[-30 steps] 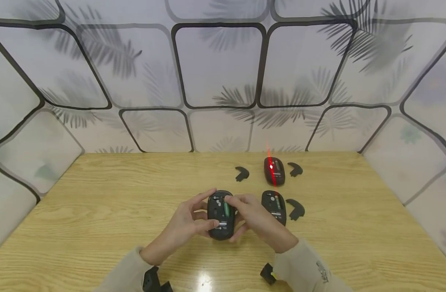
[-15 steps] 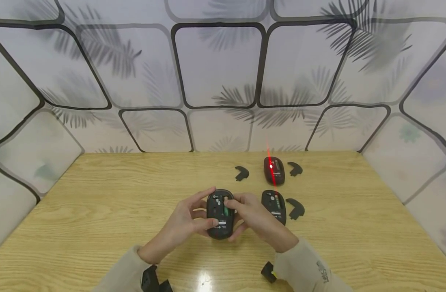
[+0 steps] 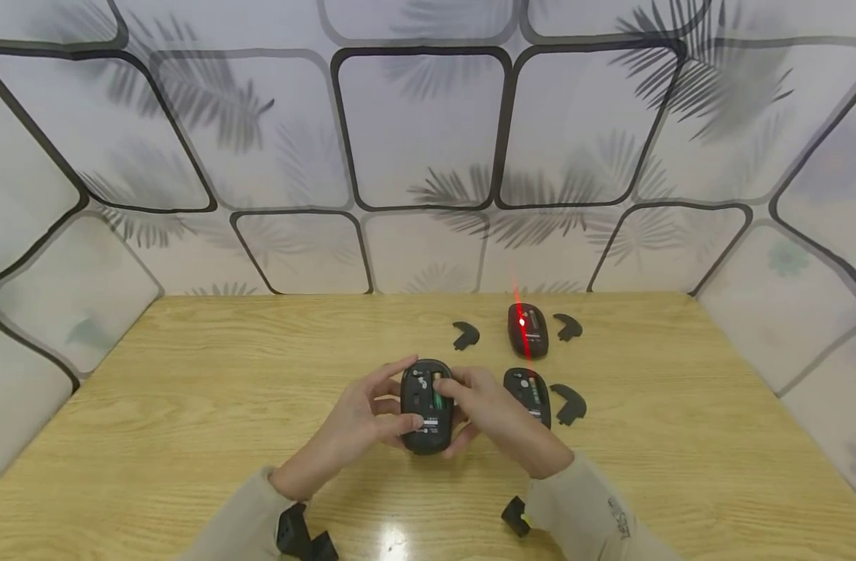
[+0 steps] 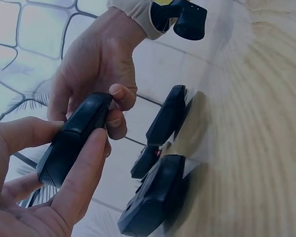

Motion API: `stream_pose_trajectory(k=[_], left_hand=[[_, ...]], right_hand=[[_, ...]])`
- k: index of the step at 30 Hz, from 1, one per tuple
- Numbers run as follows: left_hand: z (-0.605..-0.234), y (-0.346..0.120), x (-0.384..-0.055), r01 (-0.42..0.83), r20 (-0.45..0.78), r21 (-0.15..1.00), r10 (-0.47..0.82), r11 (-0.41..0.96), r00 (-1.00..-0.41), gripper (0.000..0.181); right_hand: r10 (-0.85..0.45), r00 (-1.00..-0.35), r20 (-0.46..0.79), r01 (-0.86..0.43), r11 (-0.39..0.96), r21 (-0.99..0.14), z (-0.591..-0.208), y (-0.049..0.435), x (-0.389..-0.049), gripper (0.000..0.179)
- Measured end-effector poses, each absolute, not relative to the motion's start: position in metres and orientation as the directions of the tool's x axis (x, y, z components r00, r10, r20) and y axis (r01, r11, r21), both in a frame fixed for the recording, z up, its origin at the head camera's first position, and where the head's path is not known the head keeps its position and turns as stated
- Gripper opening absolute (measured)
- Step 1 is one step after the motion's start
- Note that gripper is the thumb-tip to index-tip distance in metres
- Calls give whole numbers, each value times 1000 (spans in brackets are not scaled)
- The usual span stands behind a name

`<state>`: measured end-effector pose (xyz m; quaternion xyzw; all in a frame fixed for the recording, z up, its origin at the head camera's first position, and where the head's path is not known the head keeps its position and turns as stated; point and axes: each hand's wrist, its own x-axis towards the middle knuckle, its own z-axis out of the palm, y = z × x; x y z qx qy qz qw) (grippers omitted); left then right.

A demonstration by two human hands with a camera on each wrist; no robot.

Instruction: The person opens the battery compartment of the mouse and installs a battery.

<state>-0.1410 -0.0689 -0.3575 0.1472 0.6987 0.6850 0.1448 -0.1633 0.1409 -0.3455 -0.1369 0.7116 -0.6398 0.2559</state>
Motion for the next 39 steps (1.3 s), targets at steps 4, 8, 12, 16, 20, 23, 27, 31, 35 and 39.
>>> stream_pose_trajectory(k=[4,8,12,16,20,23,27,31,35,39], left_hand=[[-352,-69,-149,19,4,999,406,31,-914,74],[-349,-69,-156,9,-6,999,395,36,-918,74],[-347,-68,-165,5,-12,999,388,41,-921,75],[-345,-69,-177,13,-12,998,383,61,-923,71],[-342,-69,-189,10,-22,996,377,84,-926,67],[-338,-67,-198,10,-28,995,361,104,-932,66],[-335,-64,-209,-2,-43,992,328,125,-944,68],[-332,-61,-221,-19,-64,988,298,153,-952,64],[-331,-60,-229,-43,-90,985,292,165,-952,58],[-333,-60,-238,-60,-112,982,295,181,-949,53]], right_hand=[[-510,-840,-184,122,153,-981,-341,140,-170,40],[-493,-851,-181,111,168,-980,-336,138,-177,39],[-465,-859,-215,126,217,-968,-332,137,-187,41],[-443,-864,-240,116,289,-950,-330,138,-201,42],[-437,-862,-256,114,325,-939,-327,139,-214,44],[-440,-858,-266,124,325,-937,-324,140,-222,47],[-440,-856,-271,124,333,-935,-321,141,-234,52],[-434,-861,-265,92,380,-920,-318,143,-247,49],[-428,-861,-275,75,429,-900,-317,145,-259,46],[-410,-856,-316,113,447,-888,-318,144,-268,48]])
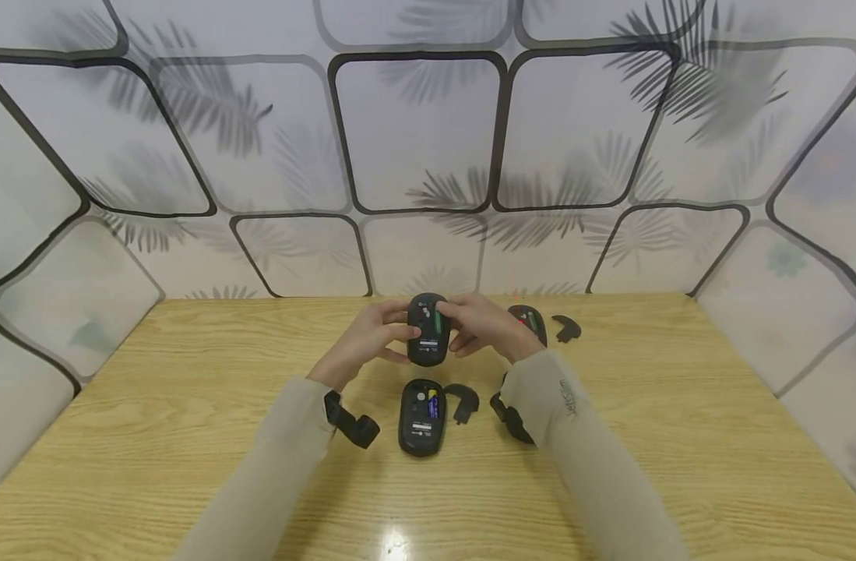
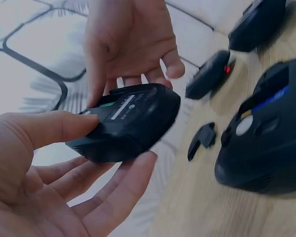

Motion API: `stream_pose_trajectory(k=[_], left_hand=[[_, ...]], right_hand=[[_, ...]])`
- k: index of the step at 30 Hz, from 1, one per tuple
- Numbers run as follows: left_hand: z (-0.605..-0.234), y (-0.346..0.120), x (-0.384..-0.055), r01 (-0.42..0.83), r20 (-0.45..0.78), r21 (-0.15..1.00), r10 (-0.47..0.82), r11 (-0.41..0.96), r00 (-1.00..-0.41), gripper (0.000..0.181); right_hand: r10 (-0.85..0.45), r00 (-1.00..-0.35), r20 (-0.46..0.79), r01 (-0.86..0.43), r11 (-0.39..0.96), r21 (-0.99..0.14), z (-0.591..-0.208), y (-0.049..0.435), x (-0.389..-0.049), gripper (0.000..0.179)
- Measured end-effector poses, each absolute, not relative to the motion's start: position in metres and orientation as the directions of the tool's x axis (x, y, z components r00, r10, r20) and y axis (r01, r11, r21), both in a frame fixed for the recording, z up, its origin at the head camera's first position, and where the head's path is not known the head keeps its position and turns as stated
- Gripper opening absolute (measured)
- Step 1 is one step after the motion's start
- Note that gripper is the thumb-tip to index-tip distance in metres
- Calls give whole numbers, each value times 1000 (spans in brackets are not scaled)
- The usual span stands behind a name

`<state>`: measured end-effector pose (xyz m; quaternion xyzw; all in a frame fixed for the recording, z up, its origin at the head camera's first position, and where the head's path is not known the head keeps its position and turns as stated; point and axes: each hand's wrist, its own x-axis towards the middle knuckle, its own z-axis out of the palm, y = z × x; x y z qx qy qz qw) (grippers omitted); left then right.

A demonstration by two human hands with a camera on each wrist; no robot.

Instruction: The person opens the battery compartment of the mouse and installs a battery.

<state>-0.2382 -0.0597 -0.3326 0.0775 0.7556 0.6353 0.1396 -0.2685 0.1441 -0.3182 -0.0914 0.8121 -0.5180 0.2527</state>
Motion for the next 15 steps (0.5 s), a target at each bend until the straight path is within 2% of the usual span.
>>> stream_pose_trajectory(k=[6,15], left_hand=[[-335,-58,-250,-85,-142,975,288,204,-947,52],[-347,-57,-266,-135,-177,970,208,204,-962,48]], right_hand=[[-374,-866,-332,143,451,-881,-323,143,-281,47],[-282,-894,-347,206,430,-879,-339,134,-298,45]])
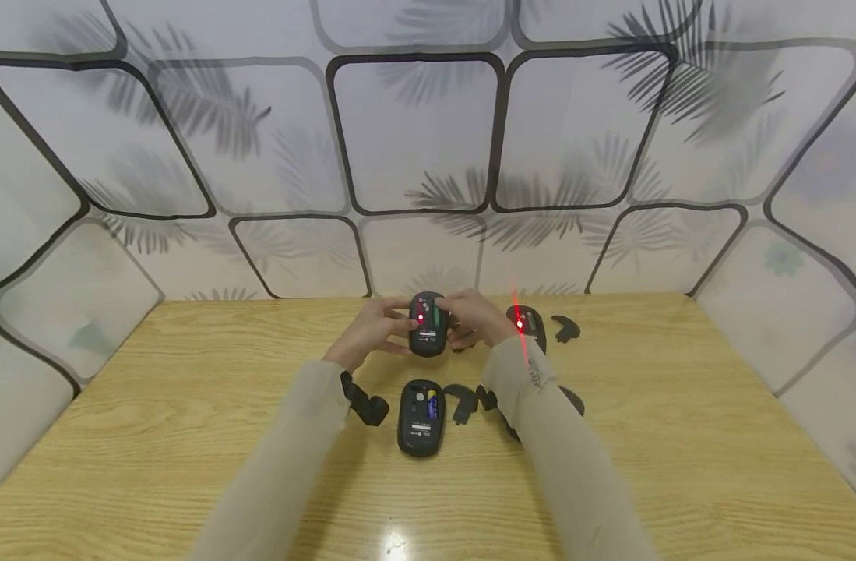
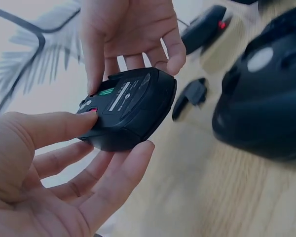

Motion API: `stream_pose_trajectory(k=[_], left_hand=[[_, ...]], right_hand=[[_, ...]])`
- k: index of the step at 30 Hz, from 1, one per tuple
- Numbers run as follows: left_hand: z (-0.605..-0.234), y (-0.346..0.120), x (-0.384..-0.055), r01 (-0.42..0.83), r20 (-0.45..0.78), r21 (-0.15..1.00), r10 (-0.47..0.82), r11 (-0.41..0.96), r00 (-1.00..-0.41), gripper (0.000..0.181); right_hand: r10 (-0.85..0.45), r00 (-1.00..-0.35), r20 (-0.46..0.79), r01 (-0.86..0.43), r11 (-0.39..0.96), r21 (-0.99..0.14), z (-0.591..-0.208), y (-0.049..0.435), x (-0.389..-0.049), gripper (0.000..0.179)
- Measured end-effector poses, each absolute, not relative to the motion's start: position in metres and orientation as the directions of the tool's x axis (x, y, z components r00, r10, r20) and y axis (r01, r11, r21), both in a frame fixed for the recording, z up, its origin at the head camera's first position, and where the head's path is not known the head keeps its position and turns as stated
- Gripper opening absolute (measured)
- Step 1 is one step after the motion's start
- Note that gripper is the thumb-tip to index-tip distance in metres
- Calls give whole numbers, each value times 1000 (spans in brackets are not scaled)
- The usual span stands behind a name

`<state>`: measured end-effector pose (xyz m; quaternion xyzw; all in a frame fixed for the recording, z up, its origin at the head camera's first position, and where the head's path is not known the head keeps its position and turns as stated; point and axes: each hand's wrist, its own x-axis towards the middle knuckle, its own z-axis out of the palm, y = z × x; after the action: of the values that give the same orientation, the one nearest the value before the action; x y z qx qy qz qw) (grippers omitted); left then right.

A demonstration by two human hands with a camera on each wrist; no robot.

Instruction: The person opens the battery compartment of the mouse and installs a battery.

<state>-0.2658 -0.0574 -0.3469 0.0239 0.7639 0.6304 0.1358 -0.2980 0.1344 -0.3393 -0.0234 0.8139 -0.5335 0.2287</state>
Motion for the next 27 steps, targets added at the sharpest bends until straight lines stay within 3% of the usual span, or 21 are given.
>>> stream_pose_trajectory(k=[20,27], left_hand=[[-368,-60,-276,-229,-266,939,122,257,-956,49],[-368,-67,-274,-163,-226,918,139,362,-964,47]], right_hand=[[-205,-909,-363,264,392,-881,-349,120,-299,38],[-231,-922,-312,192,426,-884,-342,134,-296,40]])
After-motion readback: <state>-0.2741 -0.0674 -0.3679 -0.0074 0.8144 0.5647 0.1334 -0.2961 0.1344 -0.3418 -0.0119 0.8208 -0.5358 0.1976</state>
